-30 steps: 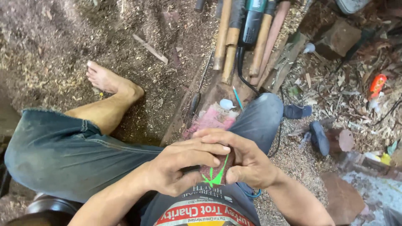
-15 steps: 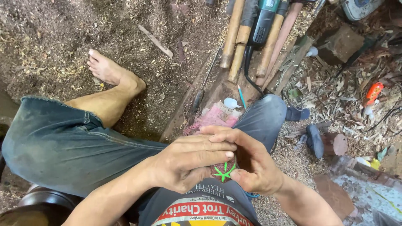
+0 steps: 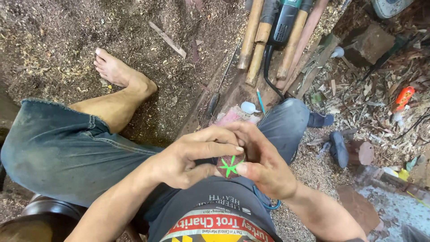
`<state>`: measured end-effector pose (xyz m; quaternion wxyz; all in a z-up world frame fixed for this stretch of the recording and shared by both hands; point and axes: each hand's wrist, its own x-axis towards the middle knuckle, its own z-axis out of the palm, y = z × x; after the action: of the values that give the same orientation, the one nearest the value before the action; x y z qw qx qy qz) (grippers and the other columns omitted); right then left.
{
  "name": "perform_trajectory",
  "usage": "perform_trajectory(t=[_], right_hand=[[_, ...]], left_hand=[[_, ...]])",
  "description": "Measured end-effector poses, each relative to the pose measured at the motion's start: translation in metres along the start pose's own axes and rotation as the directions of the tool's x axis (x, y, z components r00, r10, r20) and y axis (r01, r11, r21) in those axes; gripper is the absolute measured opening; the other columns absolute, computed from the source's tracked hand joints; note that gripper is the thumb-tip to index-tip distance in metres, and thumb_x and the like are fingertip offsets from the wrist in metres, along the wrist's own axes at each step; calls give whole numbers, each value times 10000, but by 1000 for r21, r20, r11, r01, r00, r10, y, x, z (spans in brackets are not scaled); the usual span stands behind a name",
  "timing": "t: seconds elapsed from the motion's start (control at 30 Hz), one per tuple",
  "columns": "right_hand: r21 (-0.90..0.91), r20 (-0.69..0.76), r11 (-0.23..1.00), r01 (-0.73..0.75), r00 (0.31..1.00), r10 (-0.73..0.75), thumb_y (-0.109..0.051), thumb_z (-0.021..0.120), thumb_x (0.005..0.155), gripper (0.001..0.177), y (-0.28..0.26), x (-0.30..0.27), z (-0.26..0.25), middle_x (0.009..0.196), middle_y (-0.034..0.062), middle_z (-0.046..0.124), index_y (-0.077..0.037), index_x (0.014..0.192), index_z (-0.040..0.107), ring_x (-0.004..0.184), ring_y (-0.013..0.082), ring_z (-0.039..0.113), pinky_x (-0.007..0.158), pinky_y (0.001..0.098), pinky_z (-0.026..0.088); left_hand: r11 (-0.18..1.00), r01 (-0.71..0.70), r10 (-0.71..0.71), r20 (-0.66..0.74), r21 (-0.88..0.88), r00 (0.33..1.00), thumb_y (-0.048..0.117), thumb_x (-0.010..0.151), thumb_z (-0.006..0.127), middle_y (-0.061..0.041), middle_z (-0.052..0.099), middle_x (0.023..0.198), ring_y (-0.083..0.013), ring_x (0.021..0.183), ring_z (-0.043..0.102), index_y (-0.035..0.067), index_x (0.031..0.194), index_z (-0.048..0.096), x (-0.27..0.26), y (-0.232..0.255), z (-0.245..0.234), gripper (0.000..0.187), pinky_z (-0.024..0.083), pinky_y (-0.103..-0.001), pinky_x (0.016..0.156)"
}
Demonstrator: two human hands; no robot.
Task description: Sanding and gluing small wooden pieces to create or repair a decorative object in a workshop.
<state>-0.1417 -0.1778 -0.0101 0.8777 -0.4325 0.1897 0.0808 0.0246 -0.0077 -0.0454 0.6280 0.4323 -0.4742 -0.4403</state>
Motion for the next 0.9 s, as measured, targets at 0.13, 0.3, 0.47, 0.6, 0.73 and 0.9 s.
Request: perform_trajectory(t=[0.13, 0.3, 0.47, 0.6, 0.73, 0.9], right_hand=[[-31, -50, 998, 48, 998, -50, -174, 677, 898, 753, 3, -2, 8, 1485, 183, 495, 30, 1542, 344, 1438, 256, 458, 1226, 408, 371], [10, -87, 993, 119, 989, -118, -128, 652, 926, 752, 8, -7, 9, 1502, 185, 470, 15, 1570, 291, 1446, 272, 447, 1243, 417, 357], [99, -97, 982, 164, 983, -154, -172, 698, 973, 750, 14, -6, 7, 1530, 178, 431, -1, 1558, 260, 1447, 272, 429, 1223, 435, 360], [207, -94, 951, 231, 972, -216, -268, 698, 1016, 781, 29, -3, -1, 1483, 168, 423, -47, 1595, 222, 1326, 292, 502, 1052, 497, 510], [-147, -121, 939, 312, 936, -330, -373, 585, 1020, 712, 26, -3, -15, 1504, 204, 448, -22, 1569, 299, 1411, 238, 485, 1189, 351, 427], [-661, -105, 627, 412, 776, -622, -171, 705, 1051, 207, 21, -25, -43, 1105, 105, 727, -16, 1186, 685, 972, 167, 709, 820, 257, 557]], left_hand=[[1000, 6, -6, 21, -4, 1000, -45, 851, 782, -153, 603, 1421, -322, 1354, 634, 48, 1398, 618, 2, 1, -4, 578, 545, -415, 1144], [1000, 16, -16, 58, 7, 998, -27, 886, 764, -161, 588, 1456, -332, 1398, 605, 39, 1428, 594, 3, 2, -4, 572, 506, -426, 1186], [995, 26, -30, 39, 100, 999, 54, 879, 789, -166, 584, 1459, -351, 1380, 597, 22, 1464, 552, 12, 13, -4, 632, 472, -445, 1184], [964, -5, 23, -67, 267, 997, 174, 808, 859, -147, 626, 1372, -348, 1288, 616, 5, 1459, 522, 23, 9, 12, 752, 460, -453, 1136], [932, 2, 53, -142, 363, 988, 174, 827, 861, -128, 660, 1309, -337, 1253, 643, 16, 1445, 537, 28, 9, 17, 715, 491, -446, 1104], [763, 14, 104, -144, 646, 984, 108, 756, 820, -146, 634, 1221, -315, 1116, 653, 88, 1366, 604, 31, 12, 17, 647, 553, -420, 945]])
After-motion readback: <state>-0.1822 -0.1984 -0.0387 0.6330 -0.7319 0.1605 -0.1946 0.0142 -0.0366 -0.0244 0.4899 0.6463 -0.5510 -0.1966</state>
